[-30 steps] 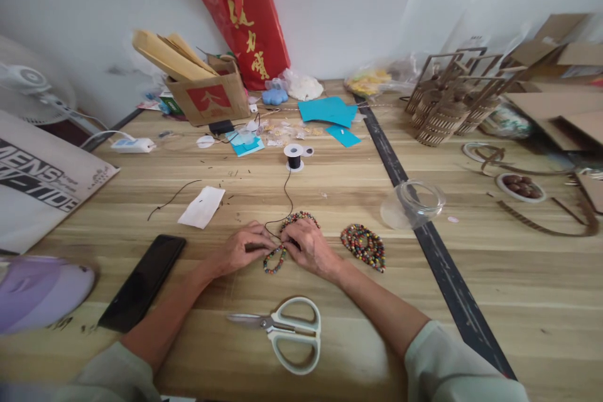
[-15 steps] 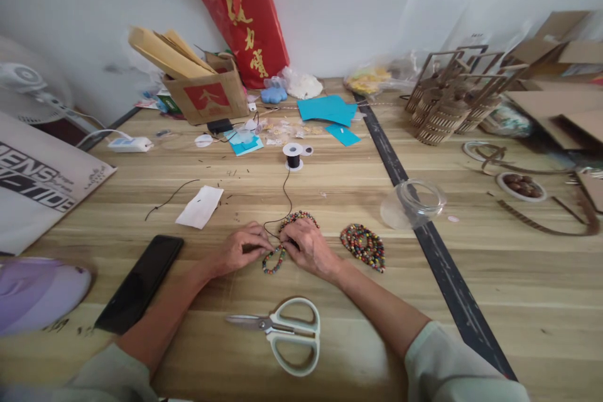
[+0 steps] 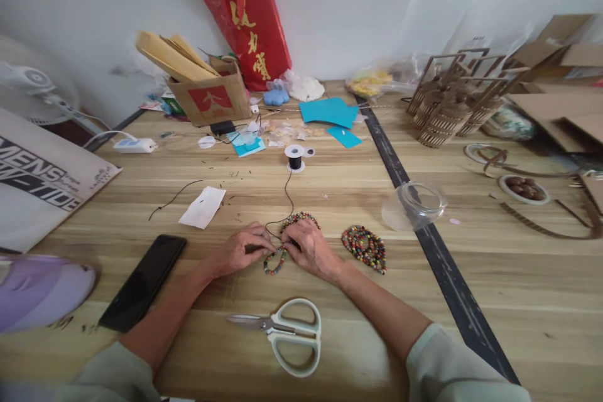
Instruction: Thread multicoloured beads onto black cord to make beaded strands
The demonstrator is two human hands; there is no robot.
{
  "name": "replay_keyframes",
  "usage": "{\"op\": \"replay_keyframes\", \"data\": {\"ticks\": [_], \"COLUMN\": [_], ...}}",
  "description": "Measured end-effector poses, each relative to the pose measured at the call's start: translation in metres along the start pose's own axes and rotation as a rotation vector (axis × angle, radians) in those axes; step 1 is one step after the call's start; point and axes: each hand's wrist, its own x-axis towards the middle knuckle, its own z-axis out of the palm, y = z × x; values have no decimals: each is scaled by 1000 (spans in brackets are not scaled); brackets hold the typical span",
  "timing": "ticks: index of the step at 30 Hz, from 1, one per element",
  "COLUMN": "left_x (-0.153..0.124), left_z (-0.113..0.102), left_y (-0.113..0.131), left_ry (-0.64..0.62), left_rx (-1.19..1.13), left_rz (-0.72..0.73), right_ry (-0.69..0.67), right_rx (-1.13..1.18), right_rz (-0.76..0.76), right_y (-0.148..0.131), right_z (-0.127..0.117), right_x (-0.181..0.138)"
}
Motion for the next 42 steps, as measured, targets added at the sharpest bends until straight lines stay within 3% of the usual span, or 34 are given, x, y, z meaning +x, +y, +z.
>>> {"op": "replay_keyframes", "data": {"ticks": [16,42], "left_x": [1,-1], "left_z": [1,-5], "left_y": [-2,-2], "left_ry": [29,-53], "left_rx": [-67,-72], "left_rz": [15,-15], "right_ry": [7,22], "right_rx": [3,6], "right_rz": [-18,-30], "right_y": [0,-1], "right_z": [0,0], "right_x": [1,0]}}
